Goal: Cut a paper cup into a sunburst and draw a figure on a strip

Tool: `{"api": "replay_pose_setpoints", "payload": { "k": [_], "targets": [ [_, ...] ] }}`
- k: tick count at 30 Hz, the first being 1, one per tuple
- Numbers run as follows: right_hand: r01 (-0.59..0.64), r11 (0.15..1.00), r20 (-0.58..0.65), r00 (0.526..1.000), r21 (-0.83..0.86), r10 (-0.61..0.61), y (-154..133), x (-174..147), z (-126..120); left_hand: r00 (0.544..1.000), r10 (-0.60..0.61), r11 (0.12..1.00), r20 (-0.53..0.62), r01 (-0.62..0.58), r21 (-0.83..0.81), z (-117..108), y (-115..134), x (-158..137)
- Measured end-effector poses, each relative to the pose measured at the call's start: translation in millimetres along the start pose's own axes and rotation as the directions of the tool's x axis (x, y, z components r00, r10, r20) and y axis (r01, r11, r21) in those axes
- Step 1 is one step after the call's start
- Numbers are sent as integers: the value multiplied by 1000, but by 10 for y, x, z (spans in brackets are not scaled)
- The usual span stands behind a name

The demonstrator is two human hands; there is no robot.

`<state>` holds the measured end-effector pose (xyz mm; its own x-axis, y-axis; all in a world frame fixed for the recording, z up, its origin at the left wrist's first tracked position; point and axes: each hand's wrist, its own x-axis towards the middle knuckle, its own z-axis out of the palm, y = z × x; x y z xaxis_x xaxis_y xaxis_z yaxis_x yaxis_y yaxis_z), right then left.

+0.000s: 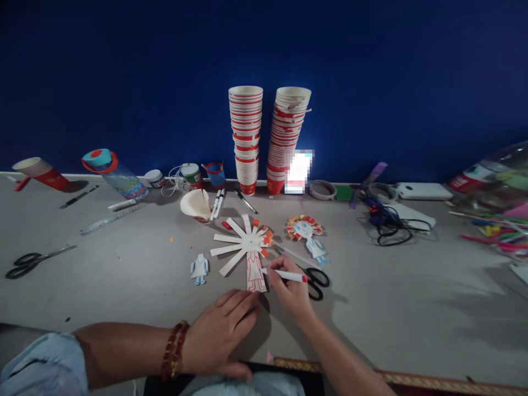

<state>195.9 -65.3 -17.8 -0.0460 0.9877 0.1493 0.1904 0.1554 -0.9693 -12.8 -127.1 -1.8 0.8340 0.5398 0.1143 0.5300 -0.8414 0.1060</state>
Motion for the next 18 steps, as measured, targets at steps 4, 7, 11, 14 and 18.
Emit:
{"api": "replay_pose_setpoints", "payload": {
  "k": [4, 7, 11, 14, 18],
  "targets": [
    [-5, 1000, 4, 1000, 8, 5, 8, -8, -7, 997, -20, 1000, -77, 20, 1, 27, -24, -6],
    [-4, 1000, 3, 1000, 13, 4, 10, -13, -15, 994, -59, 998, -90, 58, -16, -24, -44, -2],
    [0, 1000, -17, 1000, 21, 0, 3, -16, -23, 992, -118, 991, -55, 113, -73, -173, -79, -13],
    [-2, 1000, -28, 1000, 26, 3, -10, -6, -26, 990, -142, 988, -4, 142, -63, -272, -137, -33],
    [-23, 1000, -23, 999, 19, 23, -54, 22, -25, 989, -151, 988, -7, 151, -17, -257, -237, -55]
  ]
}}
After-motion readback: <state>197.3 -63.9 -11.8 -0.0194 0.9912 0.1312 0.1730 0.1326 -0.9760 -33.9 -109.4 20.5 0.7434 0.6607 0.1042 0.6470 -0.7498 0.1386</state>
